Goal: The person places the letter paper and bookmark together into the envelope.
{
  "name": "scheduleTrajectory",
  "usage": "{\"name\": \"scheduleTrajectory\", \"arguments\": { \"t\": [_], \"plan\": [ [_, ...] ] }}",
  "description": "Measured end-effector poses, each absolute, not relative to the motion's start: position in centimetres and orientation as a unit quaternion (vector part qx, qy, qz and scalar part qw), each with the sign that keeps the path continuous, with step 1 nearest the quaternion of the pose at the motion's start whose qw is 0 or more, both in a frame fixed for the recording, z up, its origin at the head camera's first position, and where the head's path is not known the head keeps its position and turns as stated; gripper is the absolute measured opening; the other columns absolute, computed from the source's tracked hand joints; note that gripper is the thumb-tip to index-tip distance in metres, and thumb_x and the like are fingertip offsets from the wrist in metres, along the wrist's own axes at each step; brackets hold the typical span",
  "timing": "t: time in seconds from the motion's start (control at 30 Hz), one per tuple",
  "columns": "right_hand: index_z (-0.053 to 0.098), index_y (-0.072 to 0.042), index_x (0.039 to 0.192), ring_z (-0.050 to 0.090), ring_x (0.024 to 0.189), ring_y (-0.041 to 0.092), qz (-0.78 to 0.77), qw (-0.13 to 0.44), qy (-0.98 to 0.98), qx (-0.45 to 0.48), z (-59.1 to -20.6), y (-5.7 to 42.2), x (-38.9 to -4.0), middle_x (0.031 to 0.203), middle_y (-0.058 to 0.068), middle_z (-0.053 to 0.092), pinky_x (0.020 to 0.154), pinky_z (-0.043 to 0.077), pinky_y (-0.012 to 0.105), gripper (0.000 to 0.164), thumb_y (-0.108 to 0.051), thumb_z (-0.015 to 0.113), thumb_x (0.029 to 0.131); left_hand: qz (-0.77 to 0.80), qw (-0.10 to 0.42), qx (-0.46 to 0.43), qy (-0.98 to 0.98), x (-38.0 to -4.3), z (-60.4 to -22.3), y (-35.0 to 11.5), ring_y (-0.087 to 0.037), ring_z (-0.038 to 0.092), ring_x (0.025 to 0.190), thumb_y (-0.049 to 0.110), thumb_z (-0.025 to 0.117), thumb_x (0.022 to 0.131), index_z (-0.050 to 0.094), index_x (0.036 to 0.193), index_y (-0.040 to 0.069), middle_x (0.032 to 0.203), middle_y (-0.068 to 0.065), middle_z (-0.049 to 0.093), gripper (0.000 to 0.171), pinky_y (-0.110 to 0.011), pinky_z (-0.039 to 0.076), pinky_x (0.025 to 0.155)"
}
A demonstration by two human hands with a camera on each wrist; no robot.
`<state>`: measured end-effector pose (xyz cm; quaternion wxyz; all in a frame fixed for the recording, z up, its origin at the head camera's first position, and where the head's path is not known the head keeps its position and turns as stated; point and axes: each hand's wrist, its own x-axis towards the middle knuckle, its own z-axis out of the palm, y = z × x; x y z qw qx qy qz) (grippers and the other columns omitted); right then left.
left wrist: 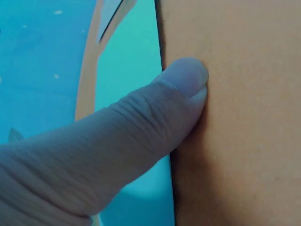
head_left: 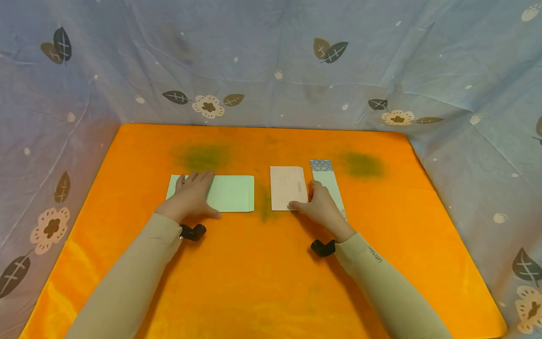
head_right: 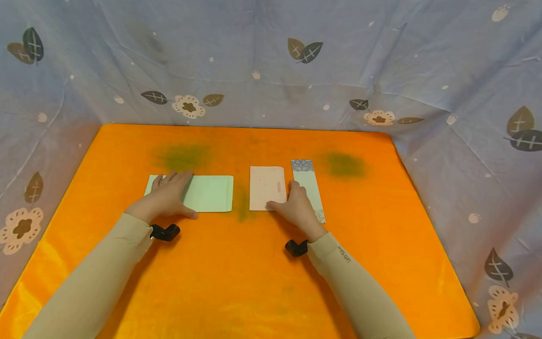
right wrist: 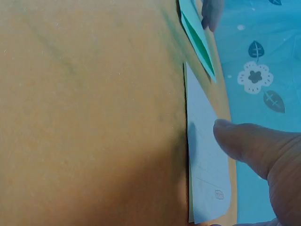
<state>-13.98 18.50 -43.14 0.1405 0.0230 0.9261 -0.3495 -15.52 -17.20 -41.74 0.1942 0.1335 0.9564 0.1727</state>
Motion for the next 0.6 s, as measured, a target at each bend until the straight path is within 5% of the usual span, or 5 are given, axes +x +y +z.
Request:
{"name": "scheduleTrajectory", "arguments": {
  "t": [0.27, 0.6],
  "plan": [
    [0.023, 0.003, 0.148, 0.049, 0.097, 0.032, -0.357, 0.134, 0.924, 0.017, -43.0, 18.1, -13.8, 0.121, 0.024, 0.045, 0.084, 0.046, 0.042, 0.097, -0.039, 0.078, 0.081, 0.169, 0.196, 0.142, 0.955, -15.8, -42.2, -17.4, -0.047, 0.004, 0.142, 0.058, 0.083, 0.066, 0.016, 0.156, 0.01, 0.158, -0.017, 0.015, 0.122, -0.066, -0.006, 0.108],
    [0.026, 0.003, 0.148, 0.047, 0.102, 0.035, -0.31, 0.098, 0.946, 0.013, -43.2, 17.0, -14.1, 0.131, 0.028, 0.038, 0.089, 0.045, 0.046, 0.097, -0.041, 0.078, 0.079, 0.176, 0.215, 0.147, 0.949, -16.1, -42.4, -17.3, -0.045, -0.002, 0.143, 0.058, 0.083, 0.066, 0.01, 0.156, 0.009, 0.16, -0.016, 0.008, 0.126, -0.065, -0.008, 0.108]
  ]
}}
